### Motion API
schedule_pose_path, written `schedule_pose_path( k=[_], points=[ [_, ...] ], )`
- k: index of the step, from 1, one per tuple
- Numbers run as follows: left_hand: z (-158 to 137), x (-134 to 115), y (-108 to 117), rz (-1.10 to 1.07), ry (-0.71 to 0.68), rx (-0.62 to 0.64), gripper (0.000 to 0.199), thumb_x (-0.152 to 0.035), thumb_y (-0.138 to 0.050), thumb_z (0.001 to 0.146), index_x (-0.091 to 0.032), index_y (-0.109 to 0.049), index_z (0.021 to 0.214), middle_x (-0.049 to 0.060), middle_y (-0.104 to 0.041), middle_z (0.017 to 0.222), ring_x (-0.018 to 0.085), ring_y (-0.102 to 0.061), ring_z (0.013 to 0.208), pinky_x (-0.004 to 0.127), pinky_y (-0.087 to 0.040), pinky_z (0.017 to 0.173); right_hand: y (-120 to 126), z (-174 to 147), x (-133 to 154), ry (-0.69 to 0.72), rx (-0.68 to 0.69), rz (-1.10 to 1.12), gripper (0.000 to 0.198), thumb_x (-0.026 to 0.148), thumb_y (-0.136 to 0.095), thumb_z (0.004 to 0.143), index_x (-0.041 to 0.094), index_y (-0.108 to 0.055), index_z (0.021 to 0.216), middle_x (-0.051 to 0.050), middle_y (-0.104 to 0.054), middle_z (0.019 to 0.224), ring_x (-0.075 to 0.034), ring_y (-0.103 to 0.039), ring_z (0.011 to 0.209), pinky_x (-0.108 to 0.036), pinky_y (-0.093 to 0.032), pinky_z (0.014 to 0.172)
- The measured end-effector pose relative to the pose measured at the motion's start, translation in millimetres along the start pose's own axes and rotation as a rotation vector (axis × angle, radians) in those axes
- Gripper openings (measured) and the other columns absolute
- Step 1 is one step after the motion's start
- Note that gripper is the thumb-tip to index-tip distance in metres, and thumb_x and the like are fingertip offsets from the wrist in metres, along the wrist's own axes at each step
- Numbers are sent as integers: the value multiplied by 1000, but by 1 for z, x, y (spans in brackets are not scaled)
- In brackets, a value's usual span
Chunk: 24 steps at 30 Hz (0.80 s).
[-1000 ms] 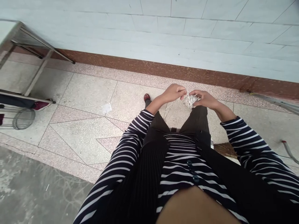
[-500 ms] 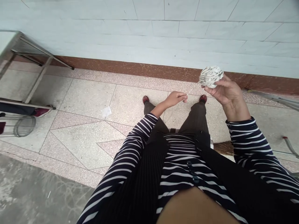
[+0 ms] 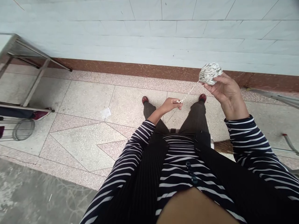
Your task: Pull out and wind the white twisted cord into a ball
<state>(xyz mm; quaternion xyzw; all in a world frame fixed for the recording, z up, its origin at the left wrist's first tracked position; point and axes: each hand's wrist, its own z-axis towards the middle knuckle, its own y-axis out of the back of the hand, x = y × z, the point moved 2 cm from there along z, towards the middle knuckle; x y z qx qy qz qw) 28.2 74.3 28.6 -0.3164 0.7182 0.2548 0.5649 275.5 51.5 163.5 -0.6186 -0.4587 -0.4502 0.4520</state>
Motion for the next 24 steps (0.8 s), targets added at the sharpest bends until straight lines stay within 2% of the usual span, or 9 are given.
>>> schedule_pose_path(
  k=[2,4,8,10,12,15,17,20,24],
  points=[
    [-6,2,0,47,-13,34,30,-43,-79,89,-15,-76,77,8,-78,83,19,-71,87,33,-52,94,1,1,2,18,-31,51,48,30,-84,66,35,-72,112,-2,-78,122,-30,-71,127,-43,-68,97],
    [-10,8,4,63,-34,22,34,-45,-74,91,-16,-76,74,7,-79,83,18,-70,86,32,-52,94,4,2,5,50,-83,107,45,26,-84,61,32,-71,104,-2,-79,118,-28,-71,123,-40,-66,101],
    [-15,28,20,45,-25,-182,36,-47,-67,94,-17,-75,76,7,-79,80,18,-68,86,31,-51,95,19,5,12,189,-196,145,40,29,-83,56,32,-69,93,-3,-81,115,-35,-65,135,-49,-60,112],
    [-15,39,26,63,24,-261,33,-45,-65,94,-18,-74,77,5,-78,76,18,-66,85,30,-51,93,23,3,15,224,-189,122,38,34,-85,58,34,-70,93,-3,-83,118,-40,-59,145,-58,-55,117],
    [-12,47,30,124,77,-273,31,-44,-64,93,-19,-73,76,4,-77,74,18,-64,82,29,-51,88,21,-1,18,217,-150,83,40,39,-88,60,39,-74,98,-1,-83,121,-44,-53,151,-65,-51,121],
    [-7,51,33,231,99,-275,31,-40,-63,92,-20,-70,70,4,-76,77,18,-63,80,27,-49,86,11,-8,26,202,-100,72,46,43,-88,62,48,-76,106,1,-83,122,-43,-48,157,-67,-44,127],
    [-5,49,34,264,76,-303,32,-38,-61,93,-19,-70,69,4,-77,82,18,-65,84,27,-49,89,5,-12,32,219,-108,109,51,41,-87,60,48,-77,110,1,-84,120,-43,-45,159,-66,-39,132],
    [-2,45,30,278,74,-287,28,-34,-62,93,-19,-74,73,3,-77,86,20,-68,90,29,-49,94,1,-15,35,228,-107,119,49,39,-88,61,49,-77,108,3,-84,120,-43,-47,157,-65,-44,128],
    [12,35,3,94,77,-90,15,-30,-78,84,-15,-79,89,6,-79,95,21,-72,98,33,-50,101,-10,-14,23,128,-70,113,53,36,-91,57,40,-77,109,0,-81,123,-41,-57,148,-57,-62,111]
  ],
)
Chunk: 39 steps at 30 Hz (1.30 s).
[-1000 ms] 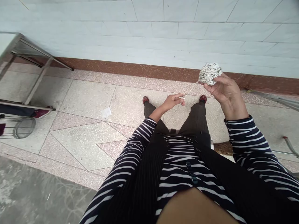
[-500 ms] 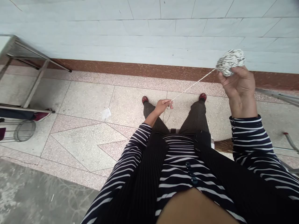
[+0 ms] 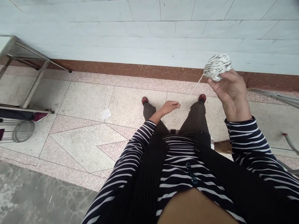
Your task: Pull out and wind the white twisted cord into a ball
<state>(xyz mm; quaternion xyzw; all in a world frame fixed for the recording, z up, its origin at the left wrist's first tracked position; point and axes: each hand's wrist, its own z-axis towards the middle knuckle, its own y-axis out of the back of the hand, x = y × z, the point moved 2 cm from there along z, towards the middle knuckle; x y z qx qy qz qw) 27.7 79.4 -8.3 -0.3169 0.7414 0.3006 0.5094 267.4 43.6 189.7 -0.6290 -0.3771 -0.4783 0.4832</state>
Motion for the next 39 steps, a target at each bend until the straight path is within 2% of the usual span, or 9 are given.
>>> schedule_pose_path(
  k=[4,7,10,14,19,23,28,35,39],
  points=[
    [9,-25,-29,-237,-81,158,34,-34,-87,82,-14,-79,109,9,-80,99,21,-74,103,39,-51,105,-12,-1,-7,-15,38,-112,67,45,-89,66,43,-71,131,-2,-76,131,-40,-62,143,-55,-70,90],
    [7,-36,-35,-187,-185,106,32,-46,-79,92,-14,-79,87,9,-80,94,22,-74,105,38,-50,109,-11,1,0,29,55,-194,68,50,-88,72,50,-66,136,-2,-76,132,-40,-63,142,-57,-71,86],
    [2,-28,-31,-111,-200,87,41,-50,-70,98,-16,-75,75,8,-80,85,22,-75,101,36,-52,107,-3,4,10,72,52,-169,68,53,-89,72,53,-64,135,-2,-78,127,-41,-63,141,-59,-71,87],
    [1,-5,-23,-50,-178,119,40,-46,-57,105,-15,-74,86,7,-77,74,21,-76,92,36,-54,103,9,7,4,68,16,-128,67,52,-90,72,49,-66,135,-4,-80,122,-43,-61,142,-60,-70,91],
    [11,-1,-16,255,-129,75,32,-35,-58,104,-15,-74,85,11,-82,100,25,-76,105,40,-52,110,5,10,-26,43,79,85,61,29,-92,66,40,-71,122,-1,-80,112,-35,-73,127,-47,-74,87],
    [16,-22,-23,2,-180,103,29,-40,-77,94,-14,-79,106,13,-82,116,26,-75,116,39,-52,110,-8,10,-33,-29,104,168,53,16,-91,61,35,-72,107,1,-80,102,-28,-78,107,-41,-73,81],
    [9,-36,-25,-180,-272,115,46,-59,-71,96,-15,-79,89,10,-82,93,21,-75,101,37,-51,108,-14,10,-17,8,20,197,42,16,-89,60,30,-71,95,1,-79,99,-23,-74,95,-36,-70,77],
    [-6,4,-17,-208,-179,178,44,-58,-72,96,-15,-75,99,9,-81,88,20,-74,93,36,-51,100,-6,11,-10,62,-110,263,41,16,-85,56,26,-65,91,0,-75,93,-21,-69,96,-30,-64,76],
    [-6,27,-3,-36,-120,107,37,-47,-63,99,-15,-74,85,10,-81,90,21,-74,95,34,-51,99,-4,11,-10,78,-75,218,41,18,-84,58,27,-67,94,-1,-75,97,-21,-71,100,-31,-64,77]
  ],
)
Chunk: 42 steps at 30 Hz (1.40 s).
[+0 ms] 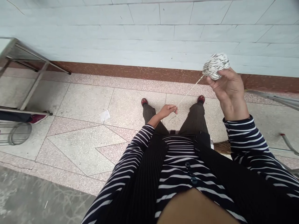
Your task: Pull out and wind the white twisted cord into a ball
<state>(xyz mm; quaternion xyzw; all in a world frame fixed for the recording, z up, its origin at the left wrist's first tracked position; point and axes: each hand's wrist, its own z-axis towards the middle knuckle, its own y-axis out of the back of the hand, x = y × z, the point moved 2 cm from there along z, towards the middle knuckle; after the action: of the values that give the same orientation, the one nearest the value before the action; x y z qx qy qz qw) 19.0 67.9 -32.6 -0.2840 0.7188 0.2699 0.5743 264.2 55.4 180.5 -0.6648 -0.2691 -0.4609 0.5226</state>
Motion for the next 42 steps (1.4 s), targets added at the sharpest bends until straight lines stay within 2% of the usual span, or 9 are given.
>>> schedule_pose_path(
  k=[4,9,15,23,29,33,35,38,42],
  points=[
    [5,7,10,236,23,20,30,-31,-59,96,-16,-73,75,7,-82,94,20,-74,101,29,-50,96,4,2,-4,-50,63,-58,37,21,-85,62,29,-68,94,-1,-75,100,-25,-73,107,-34,-66,77],
    [6,4,10,232,33,68,23,-27,-55,97,-16,-74,92,1,-76,74,17,-74,87,25,-50,89,8,10,11,20,-23,13,34,20,-87,58,27,-67,86,-2,-78,95,-24,-71,105,-33,-65,79],
    [-9,17,7,398,87,66,34,-33,-52,101,-17,-71,78,3,-77,79,17,-72,84,26,-51,87,1,7,40,81,19,-156,44,37,-95,57,45,-76,96,-3,-83,103,-43,-64,131,-65,-62,90],
    [-20,41,13,491,204,31,25,-26,-53,96,-18,-75,88,6,-82,95,19,-75,96,28,-56,97,-4,7,50,63,-58,-13,37,23,-91,52,30,-63,74,1,-80,94,-30,-71,119,-50,-63,108],
    [-28,49,16,517,259,-46,15,-25,-63,91,-18,-76,87,9,-83,93,24,-76,100,35,-58,103,-3,-4,59,109,3,-43,46,21,-90,64,46,-75,98,4,-82,119,-37,-63,141,-53,-64,112],
    [-5,13,15,476,163,-152,36,-28,-61,99,-20,-73,133,13,-77,139,26,-71,130,38,-50,119,-10,-8,34,-19,46,49,65,13,-88,60,34,-73,119,1,-82,104,-22,-77,98,-29,-69,72],
    [15,-24,11,285,-65,-216,43,-34,-63,103,-19,-68,143,15,-73,147,25,-69,135,38,-49,121,-14,-8,19,-102,80,45,61,14,-88,58,28,-71,114,0,-81,96,-19,-76,86,-25,-66,67],
    [41,-84,2,59,-302,-222,43,-45,-62,108,-23,-67,144,12,-74,143,25,-67,137,38,-50,118,-16,-7,1,-186,122,-35,57,18,-91,57,27,-72,111,-1,-81,96,-22,-77,83,-30,-68,67],
    [58,-134,-13,-21,-403,-212,32,-46,-63,109,-20,-74,123,7,-80,115,22,-74,117,36,-54,107,-13,-4,-10,-213,163,-111,57,23,-93,60,31,-74,114,-1,-80,99,-27,-79,93,-36,-70,67]
  ],
)
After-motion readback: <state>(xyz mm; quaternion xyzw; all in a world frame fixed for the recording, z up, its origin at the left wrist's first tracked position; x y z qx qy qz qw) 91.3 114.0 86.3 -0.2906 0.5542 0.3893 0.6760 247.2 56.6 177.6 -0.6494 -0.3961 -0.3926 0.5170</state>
